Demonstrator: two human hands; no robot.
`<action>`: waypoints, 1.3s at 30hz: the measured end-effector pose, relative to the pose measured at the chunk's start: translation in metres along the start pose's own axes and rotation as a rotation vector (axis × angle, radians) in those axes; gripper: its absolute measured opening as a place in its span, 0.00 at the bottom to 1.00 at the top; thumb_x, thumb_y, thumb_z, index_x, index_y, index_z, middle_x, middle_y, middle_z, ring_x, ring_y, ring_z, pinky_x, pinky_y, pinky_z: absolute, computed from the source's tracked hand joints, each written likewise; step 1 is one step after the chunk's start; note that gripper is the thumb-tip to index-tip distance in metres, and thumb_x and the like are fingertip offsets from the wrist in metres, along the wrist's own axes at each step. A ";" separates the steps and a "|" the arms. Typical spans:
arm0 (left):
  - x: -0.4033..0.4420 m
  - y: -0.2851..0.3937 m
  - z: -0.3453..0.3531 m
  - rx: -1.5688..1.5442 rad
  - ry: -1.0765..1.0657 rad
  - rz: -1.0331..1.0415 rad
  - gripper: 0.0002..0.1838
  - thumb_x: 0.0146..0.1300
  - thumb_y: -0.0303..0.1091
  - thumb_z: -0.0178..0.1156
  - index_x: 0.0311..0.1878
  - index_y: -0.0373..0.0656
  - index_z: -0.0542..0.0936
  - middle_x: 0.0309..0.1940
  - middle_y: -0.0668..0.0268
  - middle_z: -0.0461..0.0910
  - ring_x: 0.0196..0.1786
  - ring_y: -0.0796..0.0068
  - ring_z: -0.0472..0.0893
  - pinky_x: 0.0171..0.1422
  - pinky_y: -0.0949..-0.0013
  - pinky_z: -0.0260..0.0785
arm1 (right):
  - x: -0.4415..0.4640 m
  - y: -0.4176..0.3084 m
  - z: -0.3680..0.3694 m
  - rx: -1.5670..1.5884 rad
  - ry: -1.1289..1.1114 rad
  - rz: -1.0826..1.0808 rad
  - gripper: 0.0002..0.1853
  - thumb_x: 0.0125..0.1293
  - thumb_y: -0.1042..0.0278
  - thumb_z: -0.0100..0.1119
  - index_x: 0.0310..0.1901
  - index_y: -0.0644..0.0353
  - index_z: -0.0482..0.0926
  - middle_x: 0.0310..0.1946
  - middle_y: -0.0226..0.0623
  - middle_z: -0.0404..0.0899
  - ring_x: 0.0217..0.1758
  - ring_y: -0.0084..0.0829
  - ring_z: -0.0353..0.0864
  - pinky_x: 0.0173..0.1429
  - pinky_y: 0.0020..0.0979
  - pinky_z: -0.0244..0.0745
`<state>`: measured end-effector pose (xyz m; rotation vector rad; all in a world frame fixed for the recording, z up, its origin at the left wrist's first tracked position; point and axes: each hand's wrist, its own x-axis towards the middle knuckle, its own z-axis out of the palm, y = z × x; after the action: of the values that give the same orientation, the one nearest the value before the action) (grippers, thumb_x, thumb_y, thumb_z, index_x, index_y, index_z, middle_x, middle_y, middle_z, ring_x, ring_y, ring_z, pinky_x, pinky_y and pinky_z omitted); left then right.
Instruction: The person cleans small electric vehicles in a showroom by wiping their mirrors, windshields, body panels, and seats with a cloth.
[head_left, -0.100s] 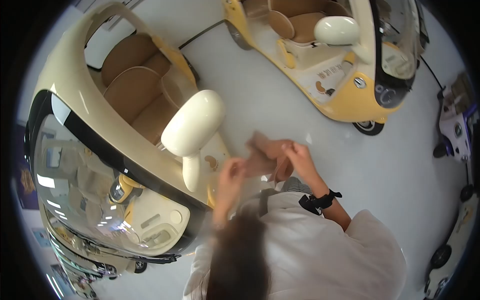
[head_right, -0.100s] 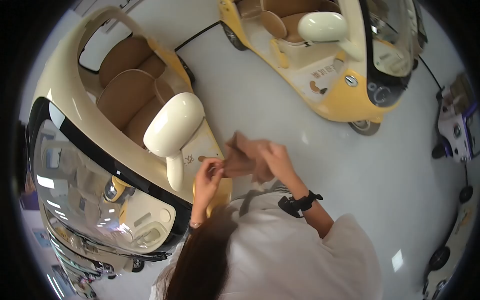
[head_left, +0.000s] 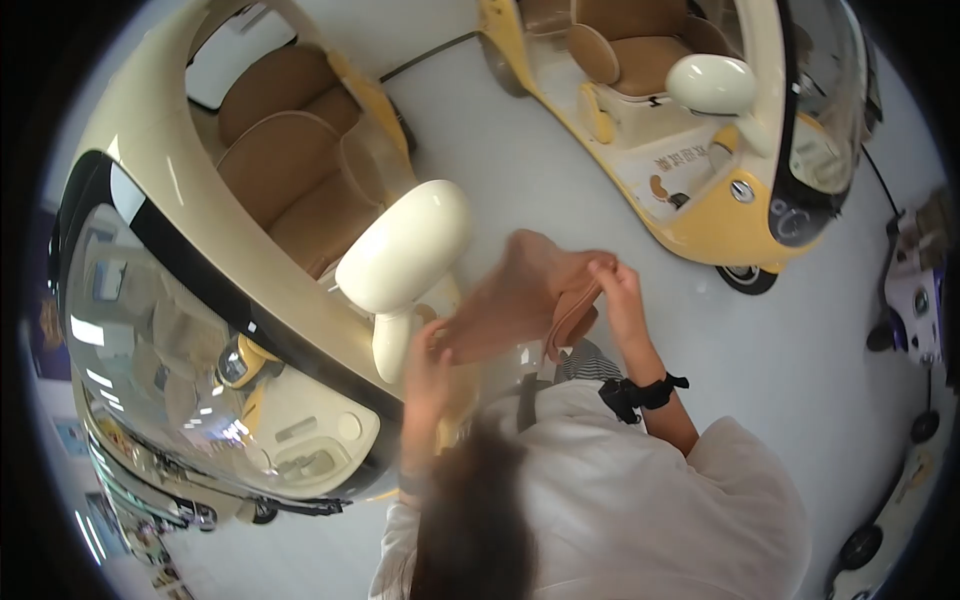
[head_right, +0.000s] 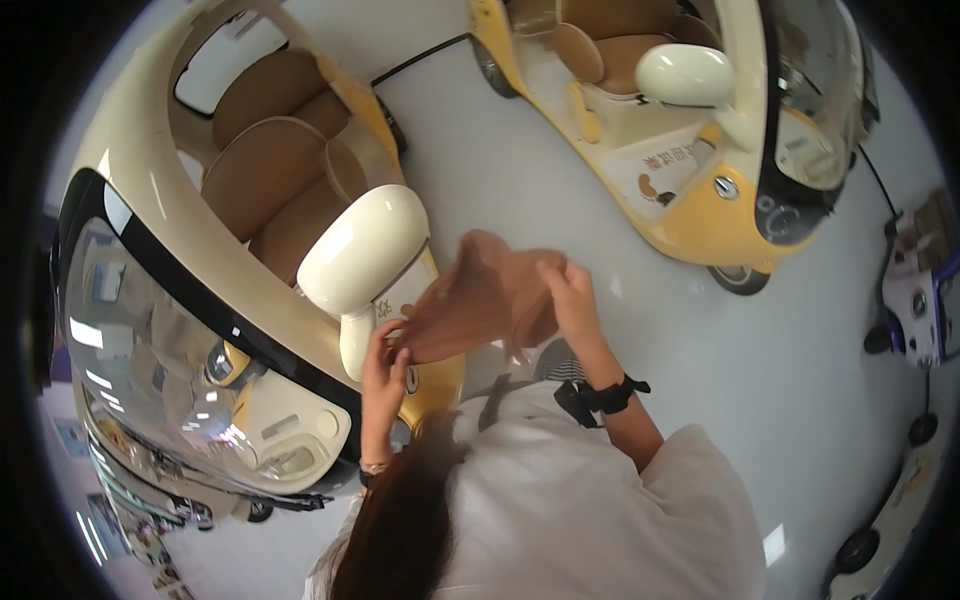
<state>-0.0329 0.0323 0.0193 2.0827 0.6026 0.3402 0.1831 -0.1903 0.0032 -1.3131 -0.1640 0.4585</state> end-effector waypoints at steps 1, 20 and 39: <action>0.025 0.002 -0.007 -0.010 0.111 0.045 0.23 0.70 0.15 0.54 0.66 0.41 0.72 0.54 0.64 0.77 0.50 0.78 0.76 0.55 0.74 0.70 | 0.040 -0.018 0.010 0.075 -0.031 -0.080 0.14 0.74 0.64 0.58 0.47 0.69 0.83 0.38 0.33 0.85 0.41 0.20 0.81 0.51 0.22 0.73; 0.173 0.089 0.010 0.624 1.230 -0.019 0.15 0.69 0.19 0.51 0.53 0.35 0.83 0.56 0.55 0.80 0.56 0.59 0.80 0.63 0.64 0.72 | 0.286 -0.068 0.058 -0.199 -0.659 -0.257 0.15 0.74 0.63 0.62 0.50 0.70 0.83 0.38 0.28 0.82 0.41 0.18 0.74 0.48 0.24 0.71; 0.149 0.062 0.051 -0.089 1.670 -0.147 0.13 0.74 0.36 0.56 0.50 0.33 0.72 0.44 0.48 0.74 0.48 0.48 0.75 0.56 0.58 0.69 | 0.169 -0.035 0.135 0.153 -0.923 -0.448 0.12 0.72 0.71 0.52 0.49 0.69 0.80 0.31 0.37 0.80 0.28 0.25 0.72 0.32 0.26 0.67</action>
<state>0.1331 0.0480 0.0449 1.2189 1.5677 1.9862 0.2933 -0.0066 0.0478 -0.7949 -1.1421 0.6446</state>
